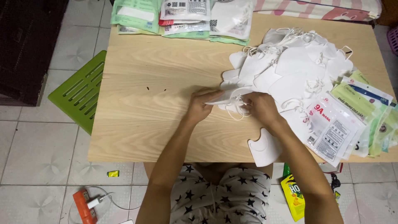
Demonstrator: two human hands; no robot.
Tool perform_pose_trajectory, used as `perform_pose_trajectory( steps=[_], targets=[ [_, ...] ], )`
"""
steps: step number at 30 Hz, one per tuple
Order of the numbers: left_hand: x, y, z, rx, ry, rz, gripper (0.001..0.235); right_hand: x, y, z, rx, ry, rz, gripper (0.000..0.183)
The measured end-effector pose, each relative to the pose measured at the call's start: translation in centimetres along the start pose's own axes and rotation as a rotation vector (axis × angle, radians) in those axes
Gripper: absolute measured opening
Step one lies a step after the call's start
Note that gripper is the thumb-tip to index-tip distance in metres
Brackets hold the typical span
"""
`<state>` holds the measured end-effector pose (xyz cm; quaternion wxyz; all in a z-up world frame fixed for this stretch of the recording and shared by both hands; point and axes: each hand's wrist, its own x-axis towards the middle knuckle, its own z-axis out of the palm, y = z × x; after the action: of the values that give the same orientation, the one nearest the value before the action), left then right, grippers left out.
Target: The person folds individual face masks and places them into plastic packaging bags.
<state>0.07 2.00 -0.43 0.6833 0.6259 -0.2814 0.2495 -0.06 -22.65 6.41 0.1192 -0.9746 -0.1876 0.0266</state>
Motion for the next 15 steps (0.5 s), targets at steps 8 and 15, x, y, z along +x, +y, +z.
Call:
perform_pose_trajectory(
  steps=[8, 15],
  targets=[
    [0.2, 0.3, 0.0, 0.040, 0.010, 0.058, 0.033, -1.2, 4.7, 0.0, 0.771, 0.088, 0.100, 0.015],
    [-0.2, -0.8, 0.0, 0.037, 0.061, -0.029, 0.035, -3.0, 0.7, -3.6, 0.446, -0.062, 0.075, 0.033]
  ],
)
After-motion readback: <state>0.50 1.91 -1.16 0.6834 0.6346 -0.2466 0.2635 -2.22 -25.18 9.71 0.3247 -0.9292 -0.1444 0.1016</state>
